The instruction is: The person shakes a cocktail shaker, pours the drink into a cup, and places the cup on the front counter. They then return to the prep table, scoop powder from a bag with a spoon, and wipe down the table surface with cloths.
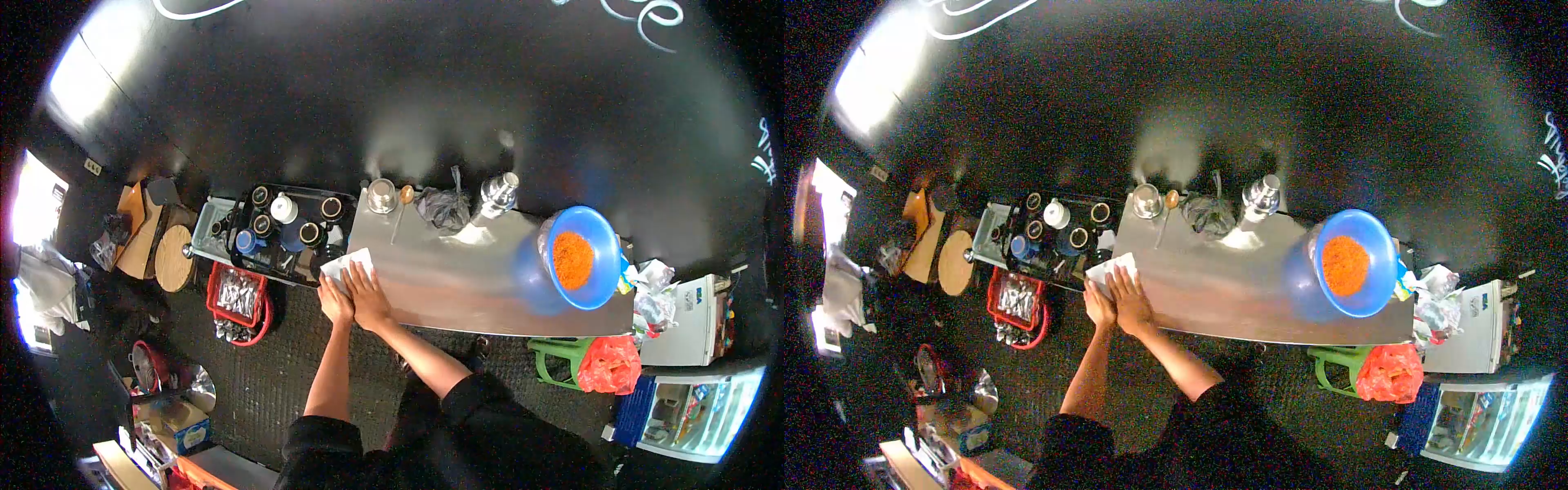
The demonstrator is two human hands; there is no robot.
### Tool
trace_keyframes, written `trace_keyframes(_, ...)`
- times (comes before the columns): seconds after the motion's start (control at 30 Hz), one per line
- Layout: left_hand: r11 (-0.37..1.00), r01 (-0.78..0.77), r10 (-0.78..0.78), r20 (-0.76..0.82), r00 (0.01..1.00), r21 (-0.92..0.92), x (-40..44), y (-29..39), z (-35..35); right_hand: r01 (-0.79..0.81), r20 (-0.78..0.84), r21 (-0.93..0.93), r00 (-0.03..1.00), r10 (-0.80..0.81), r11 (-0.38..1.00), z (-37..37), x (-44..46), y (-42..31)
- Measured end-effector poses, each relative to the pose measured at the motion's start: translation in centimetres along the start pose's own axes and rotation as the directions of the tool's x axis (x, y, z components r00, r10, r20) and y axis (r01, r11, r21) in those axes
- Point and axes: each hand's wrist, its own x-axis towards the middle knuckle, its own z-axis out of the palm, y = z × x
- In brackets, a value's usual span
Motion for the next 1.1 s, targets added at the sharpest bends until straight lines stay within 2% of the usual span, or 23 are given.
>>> trace_keyframes(0.07,1.000,-0.021,0.021,0.017,1.000,-0.004,-0.8,2.8,-1.6,0.263,0.099,-0.007,0.960,-0.261,0.965,-0.5,-0.6,1.4)
trace_keyframes(0.1,1.000,-0.017,0.017,-0.002,1.000,-0.011,-1.0,3.6,-1.9,0.267,0.098,-0.014,0.959,-0.265,0.963,-0.7,-1.1,2.1)
trace_keyframes(0.17,1.000,-0.022,0.022,0.014,1.000,-0.014,-1.2,4.1,-2.1,0.434,0.382,0.067,0.821,-0.425,0.898,-1.1,-2.8,3.3)
trace_keyframes(0.23,0.984,-0.173,0.175,-0.054,0.983,0.036,-1.0,3.4,-1.7,0.468,0.359,0.106,0.804,-0.473,0.877,-3.0,-4.4,5.0)
trace_keyframes(0.3,0.986,-0.154,0.157,-0.035,0.987,0.067,-1.0,3.3,-1.5,0.529,0.052,0.256,0.828,-0.558,0.809,-3.5,-6.6,7.1)
trace_keyframes(0.37,0.980,-0.153,0.158,-0.026,0.987,0.129,-0.9,2.9,-1.3,0.514,0.058,0.189,0.845,-0.532,0.837,-3.9,-9.2,9.7)
trace_keyframes(0.4,0.980,-0.154,0.159,-0.024,0.987,0.127,-1.0,3.0,-1.5,0.449,0.041,0.145,0.888,-0.458,0.882,-4.3,-10.7,10.9)
trace_keyframes(0.47,0.991,-0.043,0.030,0.102,0.994,0.126,-0.9,3.5,-2.1,0.299,0.022,0.128,0.952,-0.305,0.945,-4.5,-14.1,13.7)
trace_keyframes(0.53,0.987,-0.092,0.080,0.095,0.992,0.132,-0.9,3.4,-2.1,0.099,0.070,0.123,0.992,-0.108,0.987,-5.1,-17.6,16.6)
trace_keyframes(0.57,0.980,-0.141,0.129,0.091,0.987,0.143,-0.9,3.2,-2.0,-0.021,0.112,0.089,0.994,0.011,0.996,-6.2,-19.3,17.7)
trace_keyframes(0.63,0.971,-0.164,0.153,0.075,0.985,0.172,-0.8,2.2,-1.4,-0.066,0.055,-0.130,0.996,0.074,0.989,-7.6,-21.8,20.3)
trace_keyframes(0.67,0.966,-0.164,0.152,0.075,0.986,0.200,-0.7,1.8,-1.2,-0.079,0.050,-0.135,0.995,0.086,0.988,-8.2,-23.1,21.4)
trace_keyframes(0.73,0.968,-0.143,0.131,0.071,0.989,0.205,-0.8,2.1,-1.1,-0.304,-0.133,-0.132,0.949,0.287,0.944,-9.3,-25.2,23.1)
trace_keyframes(0.77,0.969,-0.133,0.122,0.062,0.991,0.207,-0.9,2.5,-1.3,-0.326,-0.142,-0.138,0.941,0.307,0.935,-9.2,-25.8,23.4)
trace_keyframes(0.83,0.948,-0.131,0.119,0.060,0.991,0.289,-0.8,2.4,-1.1,-0.539,-0.220,-0.149,0.836,0.503,0.829,-8.7,-25.8,23.1)
trace_keyframes(0.87,0.939,-0.126,0.105,0.082,0.991,0.321,-0.7,2.3,-0.9,-0.634,-0.295,-0.016,0.742,0.602,0.774,-7.6,-25.0,23.0)
trace_keyframes(0.9,0.928,-0.120,0.090,0.101,0.991,0.354,-0.6,2.4,-0.9,-0.724,-0.381,0.040,0.626,0.680,0.688,-6.0,-24.2,23.5)
trace_keyframes(0.93,0.914,-0.226,0.232,0.024,0.972,0.337,-0.6,1.0,-0.2,-0.795,-0.403,0.024,0.547,0.733,0.606,-5.6,-23.0,23.4)
trace_keyframes(0.97,0.924,-0.192,0.189,0.042,0.981,0.332,-0.8,1.7,-0.5,-0.855,-0.423,0.012,0.465,0.778,0.518,-5.5,-21.6,23.4)
trace_keyframes(1.0,0.915,-0.198,0.193,0.049,0.980,0.350,-0.7,1.7,-0.5,-0.861,-0.428,0.013,0.455,0.781,0.509,-5.1,-20.5,24.1)
trace_keyframes(1.07,0.906,-0.201,0.183,0.083,0.980,0.374,-0.7,2.3,-0.6,-0.907,-0.509,0.011,0.358,0.783,0.422,-4.4,-17.9,25.9)
trace_keyframes(1.1,0.905,-0.206,0.188,0.085,0.978,0.372,-0.8,2.5,-0.6,-0.908,-0.511,0.015,0.353,0.784,0.418,-4.8,-16.8,26.5)
